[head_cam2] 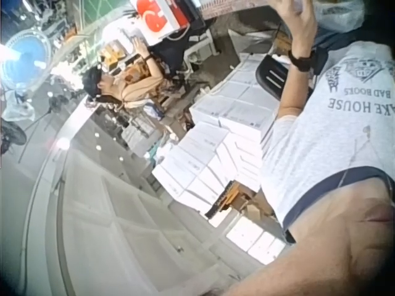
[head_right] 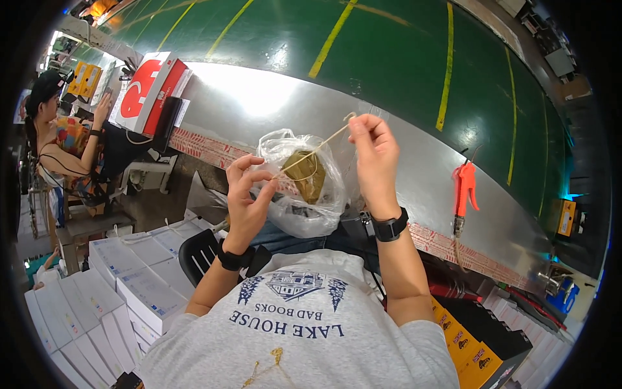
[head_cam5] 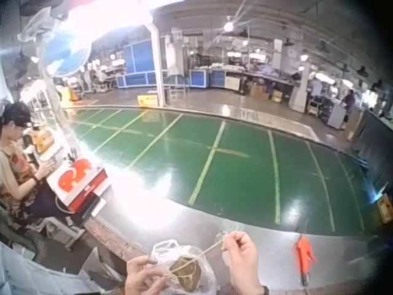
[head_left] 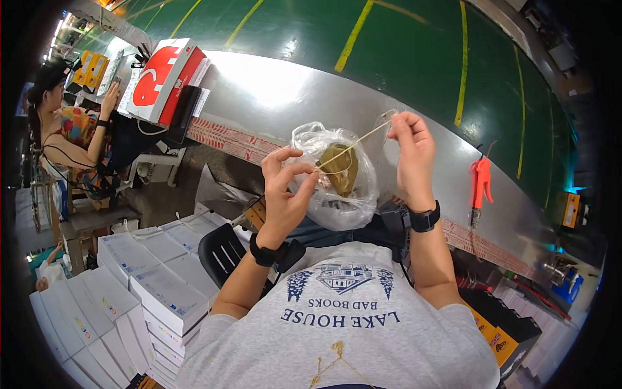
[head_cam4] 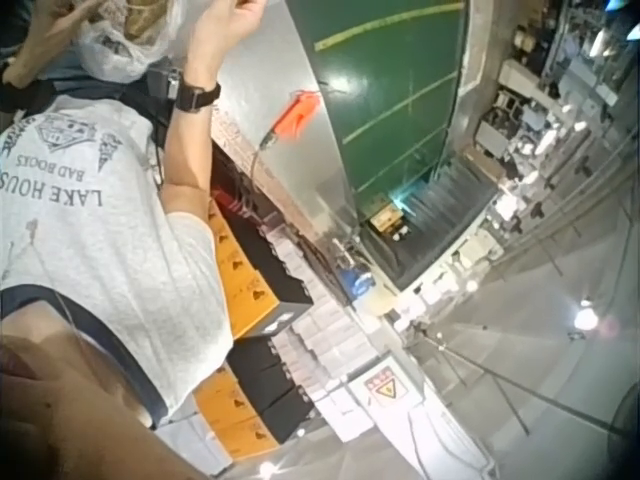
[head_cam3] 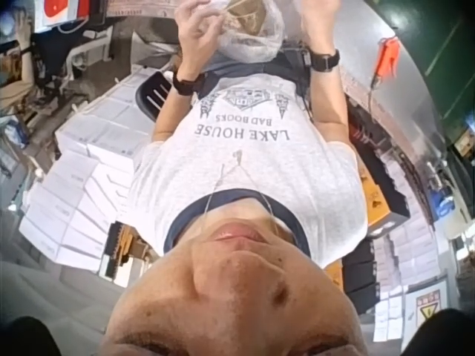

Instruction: Unwrapping a sticky rice dumpling (zongzi) from its bamboo leaves.

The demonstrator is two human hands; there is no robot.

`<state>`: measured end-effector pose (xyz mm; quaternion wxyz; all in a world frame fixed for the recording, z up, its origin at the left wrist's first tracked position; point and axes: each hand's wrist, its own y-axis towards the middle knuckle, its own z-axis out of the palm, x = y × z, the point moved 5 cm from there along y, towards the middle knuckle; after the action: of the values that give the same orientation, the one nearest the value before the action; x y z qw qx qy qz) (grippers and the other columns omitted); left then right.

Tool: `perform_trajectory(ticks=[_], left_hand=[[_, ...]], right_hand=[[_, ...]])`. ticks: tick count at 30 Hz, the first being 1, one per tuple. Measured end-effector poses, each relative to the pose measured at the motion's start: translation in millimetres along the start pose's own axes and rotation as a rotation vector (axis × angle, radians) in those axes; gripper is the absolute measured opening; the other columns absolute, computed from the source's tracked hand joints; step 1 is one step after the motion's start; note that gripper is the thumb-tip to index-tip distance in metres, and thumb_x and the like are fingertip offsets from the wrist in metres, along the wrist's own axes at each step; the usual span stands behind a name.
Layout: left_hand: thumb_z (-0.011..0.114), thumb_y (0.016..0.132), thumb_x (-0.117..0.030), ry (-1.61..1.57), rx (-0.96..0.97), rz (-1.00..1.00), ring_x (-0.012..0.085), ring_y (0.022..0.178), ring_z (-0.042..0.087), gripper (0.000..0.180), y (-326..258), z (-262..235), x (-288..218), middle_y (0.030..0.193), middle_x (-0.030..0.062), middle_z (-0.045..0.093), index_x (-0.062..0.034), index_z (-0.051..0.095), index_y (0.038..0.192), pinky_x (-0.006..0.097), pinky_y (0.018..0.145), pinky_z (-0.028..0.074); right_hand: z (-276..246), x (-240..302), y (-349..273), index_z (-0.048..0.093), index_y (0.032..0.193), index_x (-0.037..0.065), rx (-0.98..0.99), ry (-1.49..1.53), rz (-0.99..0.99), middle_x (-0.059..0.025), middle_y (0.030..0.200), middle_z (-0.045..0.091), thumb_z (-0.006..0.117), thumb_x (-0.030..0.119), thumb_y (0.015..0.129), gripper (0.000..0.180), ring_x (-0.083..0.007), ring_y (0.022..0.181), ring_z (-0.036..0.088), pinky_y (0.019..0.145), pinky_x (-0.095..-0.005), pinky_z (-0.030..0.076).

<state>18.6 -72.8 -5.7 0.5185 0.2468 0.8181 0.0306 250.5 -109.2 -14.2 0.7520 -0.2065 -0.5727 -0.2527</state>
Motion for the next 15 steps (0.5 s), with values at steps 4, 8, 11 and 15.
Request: perform_trajectory(ticks=[4,8,11,15], left_hand=[[0.065,0.079,-0.003,-0.132,-0.058,-0.073,0.0234,0.115,0.042,0.009,-2.1,-5.8,13.2,0.118,0.0099,0.050,-0.0034,0.061,0.087,0.035,0.099,0.032],[0.060,0.086,-0.003,-0.311,-0.015,-0.171,0.0181,0.115,0.042,0.004,2.5,-4.9,20.6,0.120,0.0082,0.047,-0.0034,0.060,0.090,0.031,0.097,0.034],[0.060,0.088,-0.005,-0.385,-0.069,-0.129,0.0166,0.113,0.044,0.005,12.1,-7.2,19.3,0.121,0.0080,0.046,-0.0035,0.060,0.092,0.031,0.096,0.037],[0.060,0.088,-0.005,-0.392,-0.113,-0.123,0.0168,0.106,0.049,0.007,22.9,-3.2,23.1,0.119,0.0101,0.047,-0.0024,0.060,0.094,0.030,0.089,0.043]], right_hand=[[-9.4,11.3,8.9,0.059,0.093,0.005,-0.080,0.138,-0.075,0.0018,0.081,0.055,0.060,0.018,0.092,0.013,-0.0063,0.074,0.049,0.072,-0.0207,0.040],[-3.1,32.4,13.6,0.058,0.095,0.004,-0.018,0.132,-0.137,0.0007,0.082,0.056,0.059,0.018,0.093,0.014,-0.0069,0.074,0.050,0.073,-0.0211,0.041],[9.1,48.2,17.6,0.057,0.096,0.004,0.071,0.174,-0.186,-0.0003,0.082,0.057,0.057,0.016,0.094,0.012,-0.0076,0.075,0.053,0.073,-0.0225,0.043],[23.1,56.9,24.4,0.056,0.097,0.003,0.070,0.175,-0.181,-0.0027,0.084,0.060,0.057,0.015,0.094,0.012,-0.0097,0.078,0.058,0.076,-0.0243,0.046]])
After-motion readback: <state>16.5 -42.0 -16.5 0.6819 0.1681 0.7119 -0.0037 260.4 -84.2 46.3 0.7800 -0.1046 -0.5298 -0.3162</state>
